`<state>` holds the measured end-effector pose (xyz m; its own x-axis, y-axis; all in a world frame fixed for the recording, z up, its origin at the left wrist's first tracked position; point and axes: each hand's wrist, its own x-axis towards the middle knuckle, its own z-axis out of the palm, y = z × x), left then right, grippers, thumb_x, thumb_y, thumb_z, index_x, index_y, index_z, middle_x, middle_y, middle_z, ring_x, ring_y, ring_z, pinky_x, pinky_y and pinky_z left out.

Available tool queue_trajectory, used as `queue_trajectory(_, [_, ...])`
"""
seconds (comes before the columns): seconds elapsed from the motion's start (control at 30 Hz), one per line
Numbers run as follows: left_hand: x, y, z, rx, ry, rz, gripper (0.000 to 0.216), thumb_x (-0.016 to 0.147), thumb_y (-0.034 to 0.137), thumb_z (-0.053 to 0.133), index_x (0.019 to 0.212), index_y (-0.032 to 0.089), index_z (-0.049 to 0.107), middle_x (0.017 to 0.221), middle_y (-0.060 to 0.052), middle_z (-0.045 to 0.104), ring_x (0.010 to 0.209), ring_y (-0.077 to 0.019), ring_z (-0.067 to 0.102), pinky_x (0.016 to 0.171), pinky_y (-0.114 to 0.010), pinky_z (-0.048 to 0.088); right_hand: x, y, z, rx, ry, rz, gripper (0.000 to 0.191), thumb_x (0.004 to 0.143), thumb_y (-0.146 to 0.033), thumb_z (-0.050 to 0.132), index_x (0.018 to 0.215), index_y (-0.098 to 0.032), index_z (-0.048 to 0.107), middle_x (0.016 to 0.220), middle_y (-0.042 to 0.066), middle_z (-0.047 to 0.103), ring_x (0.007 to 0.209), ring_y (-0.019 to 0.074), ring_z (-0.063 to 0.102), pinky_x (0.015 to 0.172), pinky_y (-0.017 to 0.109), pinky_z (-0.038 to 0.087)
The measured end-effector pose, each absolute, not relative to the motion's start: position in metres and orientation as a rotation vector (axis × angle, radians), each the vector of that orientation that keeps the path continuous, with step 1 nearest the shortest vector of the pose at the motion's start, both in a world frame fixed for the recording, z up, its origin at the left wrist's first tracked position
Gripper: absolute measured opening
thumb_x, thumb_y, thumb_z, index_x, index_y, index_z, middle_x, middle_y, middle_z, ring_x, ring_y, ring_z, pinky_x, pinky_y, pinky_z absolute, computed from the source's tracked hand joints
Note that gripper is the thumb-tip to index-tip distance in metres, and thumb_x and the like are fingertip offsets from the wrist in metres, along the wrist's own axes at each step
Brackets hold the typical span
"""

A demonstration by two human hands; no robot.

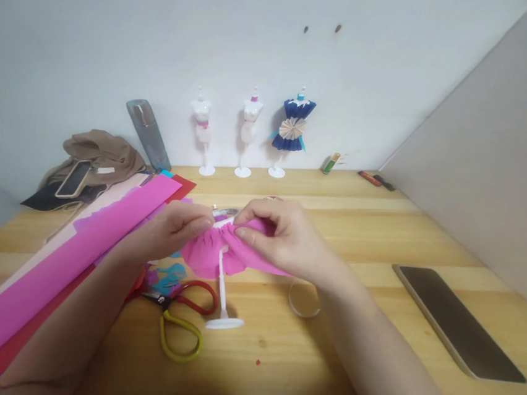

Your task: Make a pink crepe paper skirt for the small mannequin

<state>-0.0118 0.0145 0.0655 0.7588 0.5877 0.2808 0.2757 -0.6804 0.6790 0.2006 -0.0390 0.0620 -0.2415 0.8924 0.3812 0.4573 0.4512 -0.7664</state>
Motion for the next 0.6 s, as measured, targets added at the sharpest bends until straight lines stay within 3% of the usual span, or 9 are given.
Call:
queue_trajectory(0.23, [-0.0131,0.013,0.0662,2.33,0.644,0.648,0.035,0.093,0.034,0.039,0.062,0.018,0.042,0.059,0.004,0.042,0.059,-0.0094,0.038,0.057,-0.023,0.031,0.1981,-0.038,0.0623,-1.229,-1.823,0.625,0.014,0.076,-0.027,0.067,0.065,-0.021,0.06,0.057,-0.002,0.056,0.052,0.0112,0.045,0.05,0.026,0.034])
queue_trajectory(0.43, [-0.0124,0.0125,0.0669,2.34,0.639,0.638,0.036,0.093,0.035,0.039,0.062,0.018,0.043,0.059,0.003,0.043,0.059,-0.0095,0.039,0.057,-0.023,0.031,0.197,-0.0356,0.0579,-1.233,-1.801,0.657,0.016,0.075,-0.026,0.066,0.065,-0.021,0.055,0.058,-0.002,0.053,0.054,0.0115,0.045,0.05,0.026,0.034])
queue_trajectory(0.6, [-0.0118,0.0123,0.0666,2.353,0.64,0.652,0.035,0.093,0.034,0.04,0.062,0.017,0.044,0.058,0.003,0.043,0.058,-0.0093,0.04,0.057,-0.023,0.03,0.1981,-0.0344,0.0558,-1.221,-1.766,0.732,0.01,0.074,-0.025,0.067,0.077,-0.021,0.058,0.059,-0.004,0.053,0.053,0.0114,0.044,0.05,0.026,0.034])
